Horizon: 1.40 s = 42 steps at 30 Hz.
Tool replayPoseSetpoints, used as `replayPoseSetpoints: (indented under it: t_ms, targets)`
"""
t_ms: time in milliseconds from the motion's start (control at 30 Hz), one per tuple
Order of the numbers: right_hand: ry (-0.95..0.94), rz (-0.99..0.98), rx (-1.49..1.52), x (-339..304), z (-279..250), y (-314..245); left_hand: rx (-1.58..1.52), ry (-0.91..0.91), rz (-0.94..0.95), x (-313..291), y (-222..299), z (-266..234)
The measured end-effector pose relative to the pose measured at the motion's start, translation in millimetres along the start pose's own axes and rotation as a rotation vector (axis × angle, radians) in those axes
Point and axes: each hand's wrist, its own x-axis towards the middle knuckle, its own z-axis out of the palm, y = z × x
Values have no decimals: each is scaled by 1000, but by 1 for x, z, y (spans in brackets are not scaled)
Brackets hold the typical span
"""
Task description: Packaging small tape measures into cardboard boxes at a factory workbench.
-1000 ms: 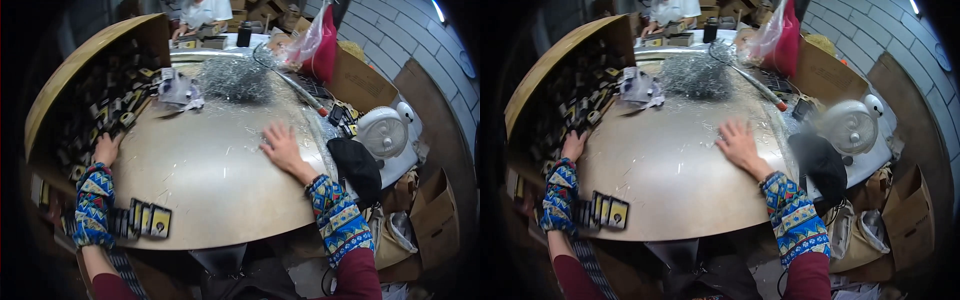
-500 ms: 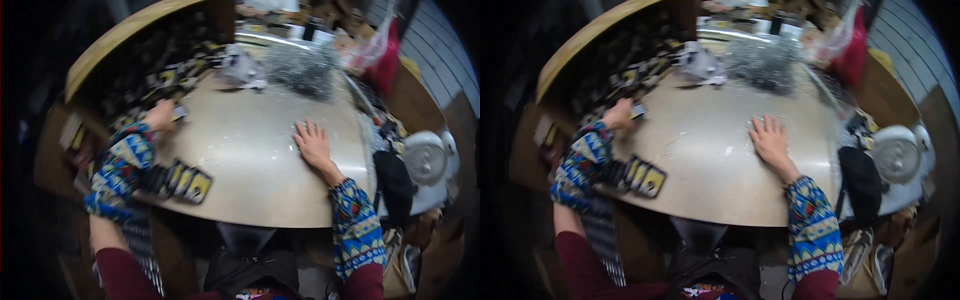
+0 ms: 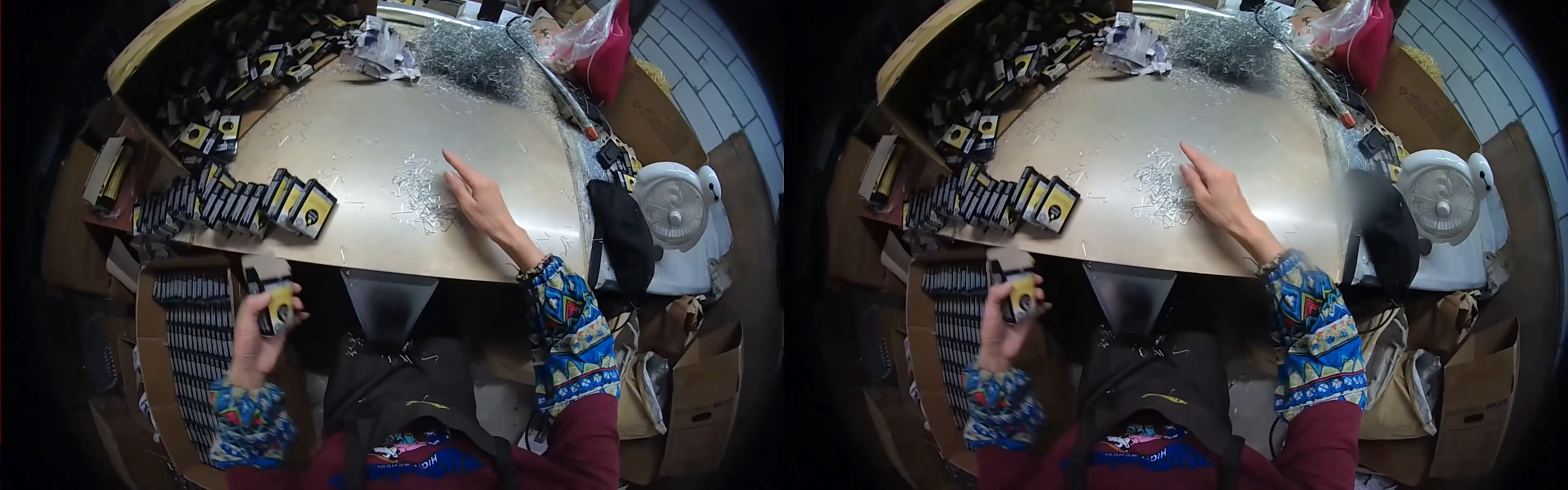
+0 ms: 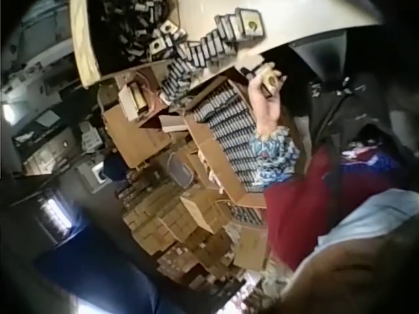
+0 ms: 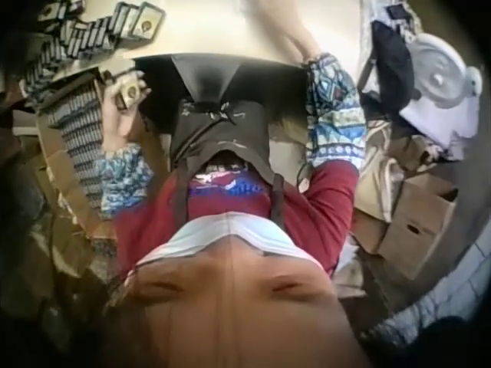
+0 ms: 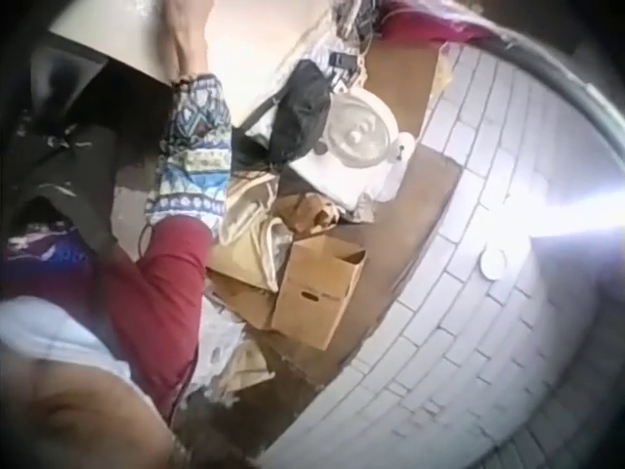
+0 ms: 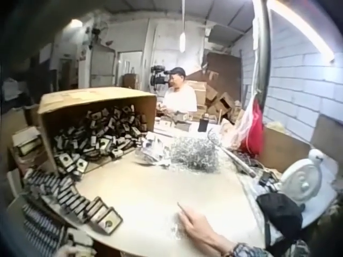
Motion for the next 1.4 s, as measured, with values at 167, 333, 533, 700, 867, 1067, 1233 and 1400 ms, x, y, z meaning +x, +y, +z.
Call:
replayPoseSetpoints:
  t_ms: [167,333,533,700,867,1067,1233,1400]
  targets:
    - [-83,-229,-662,-21,27,15,-30,167,-143,-8,-85,-39]
    - [80,-375,-657,-10,51,9,177,83,-131,-4,-126,-47]
    - [57,-323,-550,-21,93,-10,462,-48,-178,5,-158,-48]
    - [28,-387,-788,-34,118,-19,526,-217,-325,6,-171,-34]
    - [6,-351,-725,-86,130,-37,241,-184,-401,-1,-173,-15]
    - [-305,-242,-427,-123,95,-76,218,-111,-312,-10,-179,-6]
    - [-290,-229,-294,-126,89,-62,684,-161,-138,-14,-198,-10]
    - [-193,-402,-545,-146,132,-26,947,-154,125,-19,-205,-1]
